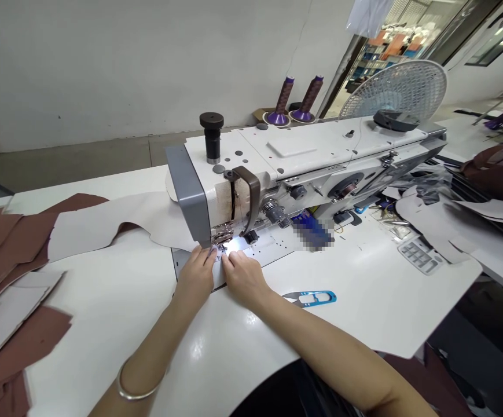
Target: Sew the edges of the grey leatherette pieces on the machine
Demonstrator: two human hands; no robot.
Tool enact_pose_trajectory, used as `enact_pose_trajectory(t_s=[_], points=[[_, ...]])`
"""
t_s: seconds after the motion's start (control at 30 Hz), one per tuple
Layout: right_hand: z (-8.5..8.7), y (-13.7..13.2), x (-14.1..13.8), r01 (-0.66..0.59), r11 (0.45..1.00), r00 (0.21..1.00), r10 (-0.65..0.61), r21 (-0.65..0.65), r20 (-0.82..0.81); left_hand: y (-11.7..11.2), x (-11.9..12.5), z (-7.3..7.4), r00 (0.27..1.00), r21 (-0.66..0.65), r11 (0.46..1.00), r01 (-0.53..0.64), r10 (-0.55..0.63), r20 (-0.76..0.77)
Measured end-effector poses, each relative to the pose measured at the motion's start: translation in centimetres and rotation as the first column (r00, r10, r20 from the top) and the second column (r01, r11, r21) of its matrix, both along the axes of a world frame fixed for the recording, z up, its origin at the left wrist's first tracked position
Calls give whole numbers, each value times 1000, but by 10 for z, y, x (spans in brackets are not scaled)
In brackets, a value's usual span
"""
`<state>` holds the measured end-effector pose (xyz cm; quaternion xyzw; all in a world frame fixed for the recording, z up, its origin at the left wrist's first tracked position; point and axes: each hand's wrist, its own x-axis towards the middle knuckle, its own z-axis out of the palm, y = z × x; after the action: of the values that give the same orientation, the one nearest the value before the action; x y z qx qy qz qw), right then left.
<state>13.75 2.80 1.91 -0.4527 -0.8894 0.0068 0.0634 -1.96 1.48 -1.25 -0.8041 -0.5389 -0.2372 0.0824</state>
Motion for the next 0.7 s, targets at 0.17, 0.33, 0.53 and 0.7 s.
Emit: enact_pose_trajectory(t_s=[0.17,0.33,0.53,0.7], points=[[-2,0,1,20,1000,999,-19,13,-27,-1,-5,11,998,-34,997,-69,70,1],[-5,3,3,40,999,998,-40,9,-57,0,-17,21,999,-50,998,-30,28,-37],[-6,8,3,98,993,984,-106,-60,-141,-7,-12,30,966,34,997,71,-60,-251],[0,13,4,113,978,954,-156,-176,-255,-7,-2,25,990,46,999,-18,24,-140]])
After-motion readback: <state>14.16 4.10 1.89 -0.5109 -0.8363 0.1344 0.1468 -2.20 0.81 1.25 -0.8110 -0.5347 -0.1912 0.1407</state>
